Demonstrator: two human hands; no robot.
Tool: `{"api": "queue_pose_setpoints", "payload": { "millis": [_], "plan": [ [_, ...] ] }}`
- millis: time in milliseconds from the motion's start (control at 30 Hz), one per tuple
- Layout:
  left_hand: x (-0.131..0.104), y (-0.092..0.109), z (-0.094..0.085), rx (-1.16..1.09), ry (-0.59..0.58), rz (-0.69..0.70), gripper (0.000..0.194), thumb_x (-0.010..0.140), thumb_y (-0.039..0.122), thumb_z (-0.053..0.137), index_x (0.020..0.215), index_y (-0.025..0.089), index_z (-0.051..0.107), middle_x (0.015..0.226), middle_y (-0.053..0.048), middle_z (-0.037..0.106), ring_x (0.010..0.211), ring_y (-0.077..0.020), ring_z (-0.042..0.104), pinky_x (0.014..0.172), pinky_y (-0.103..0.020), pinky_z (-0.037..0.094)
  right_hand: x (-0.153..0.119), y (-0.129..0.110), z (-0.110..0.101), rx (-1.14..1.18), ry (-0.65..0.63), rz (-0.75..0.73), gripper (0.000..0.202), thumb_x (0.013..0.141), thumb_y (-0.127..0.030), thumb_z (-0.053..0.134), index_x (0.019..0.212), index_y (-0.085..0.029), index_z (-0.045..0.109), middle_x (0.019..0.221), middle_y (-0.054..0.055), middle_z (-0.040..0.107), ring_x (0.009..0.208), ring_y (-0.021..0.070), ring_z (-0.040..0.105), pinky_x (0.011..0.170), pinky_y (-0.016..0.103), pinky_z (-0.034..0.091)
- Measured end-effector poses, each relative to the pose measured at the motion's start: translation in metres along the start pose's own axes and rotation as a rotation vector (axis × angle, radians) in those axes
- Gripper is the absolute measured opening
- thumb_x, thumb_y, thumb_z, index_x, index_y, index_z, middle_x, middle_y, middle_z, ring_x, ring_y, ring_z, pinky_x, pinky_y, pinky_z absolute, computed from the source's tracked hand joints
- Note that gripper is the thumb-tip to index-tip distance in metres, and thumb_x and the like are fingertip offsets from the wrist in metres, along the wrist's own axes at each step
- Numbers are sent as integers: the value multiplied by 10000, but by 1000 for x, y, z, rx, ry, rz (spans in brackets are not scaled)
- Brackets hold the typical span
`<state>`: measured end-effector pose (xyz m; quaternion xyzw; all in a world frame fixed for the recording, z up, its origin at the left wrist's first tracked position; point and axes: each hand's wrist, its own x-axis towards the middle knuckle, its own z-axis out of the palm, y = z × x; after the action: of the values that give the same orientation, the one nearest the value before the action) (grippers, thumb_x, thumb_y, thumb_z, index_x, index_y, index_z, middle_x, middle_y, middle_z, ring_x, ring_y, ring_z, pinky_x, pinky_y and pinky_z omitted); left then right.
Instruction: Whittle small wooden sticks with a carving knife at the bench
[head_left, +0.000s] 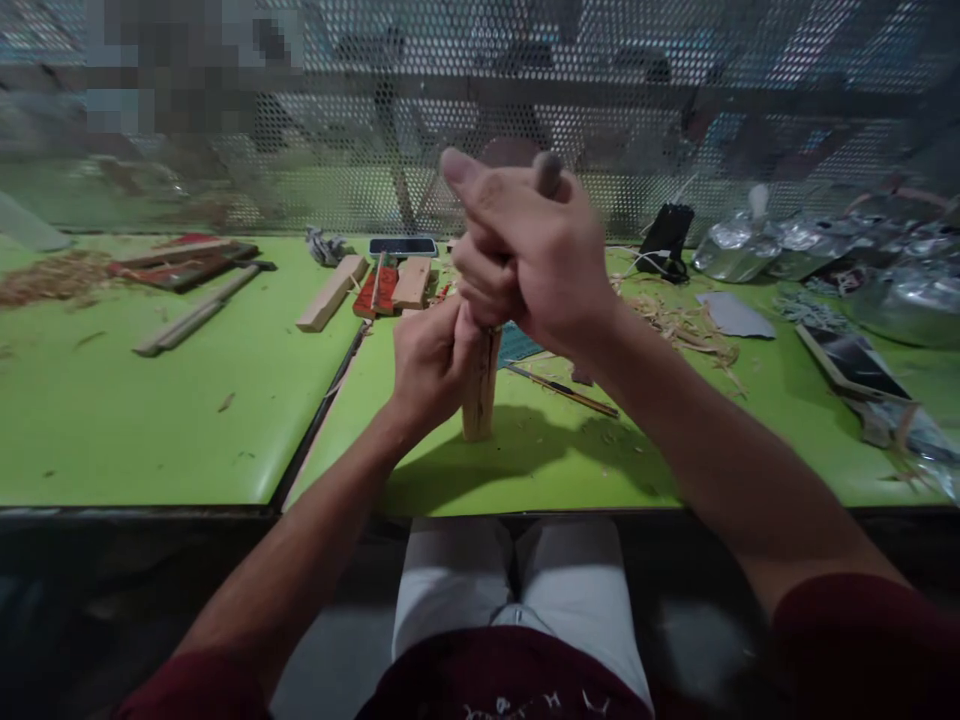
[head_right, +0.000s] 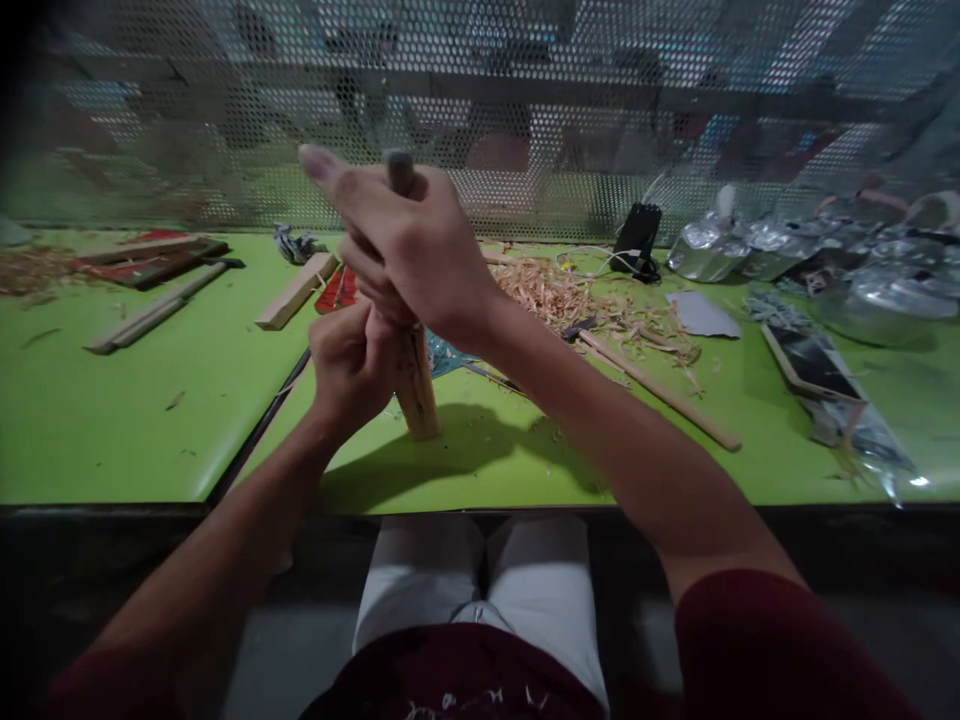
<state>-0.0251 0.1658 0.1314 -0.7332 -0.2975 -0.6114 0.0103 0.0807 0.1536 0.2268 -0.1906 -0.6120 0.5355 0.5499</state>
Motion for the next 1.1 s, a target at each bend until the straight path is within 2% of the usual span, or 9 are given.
{"api": "queue_pose_setpoints", "payload": {
  "millis": [200,367,533,733,867,933,1000,1100],
  "plan": [
    [5,7,0,47,-68,23,493,1061,447,300,632,209,358,532,26,379,475,-98,362,520,-298,284,-5,-7,-13,19,26,22,642,923,-554,630,530,-230,239,409,-95,166,349,53,162,313,224,182],
    [5,11,-1,27,-81,87,452,1061,371,340,640,209,377,540,28,402,483,-102,383,531,-300,293,-11,-8,-16,33,16,26,658,910,-589,635,563,-237,200,427,-98,136,351,59,175,304,222,222],
    [1,11,-3,56,-75,73,477,1061,381,337,620,204,384,524,31,367,467,-94,344,514,-299,277,-20,-6,-14,44,6,-85,658,901,-593,647,545,-232,228,445,-99,135,354,51,194,314,224,216],
    [-2,11,-2,80,-48,90,461,1050,352,360,619,196,415,512,39,357,450,-83,329,481,-274,253,-24,-2,-17,-59,29,-177,670,830,-719,640,560,-249,246,435,-104,179,363,60,204,337,254,220],
    [1,10,3,54,-41,113,433,1032,296,395,611,194,397,518,41,374,461,-81,341,498,-264,268,-28,1,-16,-74,36,-245,646,857,-667,653,566,-253,252,448,-101,191,365,65,204,357,279,191],
    [2,8,5,42,-53,114,425,1018,298,422,606,191,412,524,35,415,475,-86,371,510,-265,279,-32,1,-13,-128,78,-283,613,895,-613,642,573,-251,267,472,-91,218,396,72,229,385,281,216],
    [3,4,7,43,-66,124,415,996,312,454,600,187,439,531,29,450,491,-94,398,519,-266,285,-39,-1,-11,-276,98,-319,572,931,-563,622,574,-243,310,501,-72,274,452,86,277,438,281,270],
    [2,-1,8,50,-74,131,390,967,307,475,598,184,458,532,27,453,501,-99,395,524,-267,283,-47,-3,-9,-462,55,-378,533,975,-504,581,570,-228,370,533,-47,336,508,103,332,507,288,308]
  ]
}}
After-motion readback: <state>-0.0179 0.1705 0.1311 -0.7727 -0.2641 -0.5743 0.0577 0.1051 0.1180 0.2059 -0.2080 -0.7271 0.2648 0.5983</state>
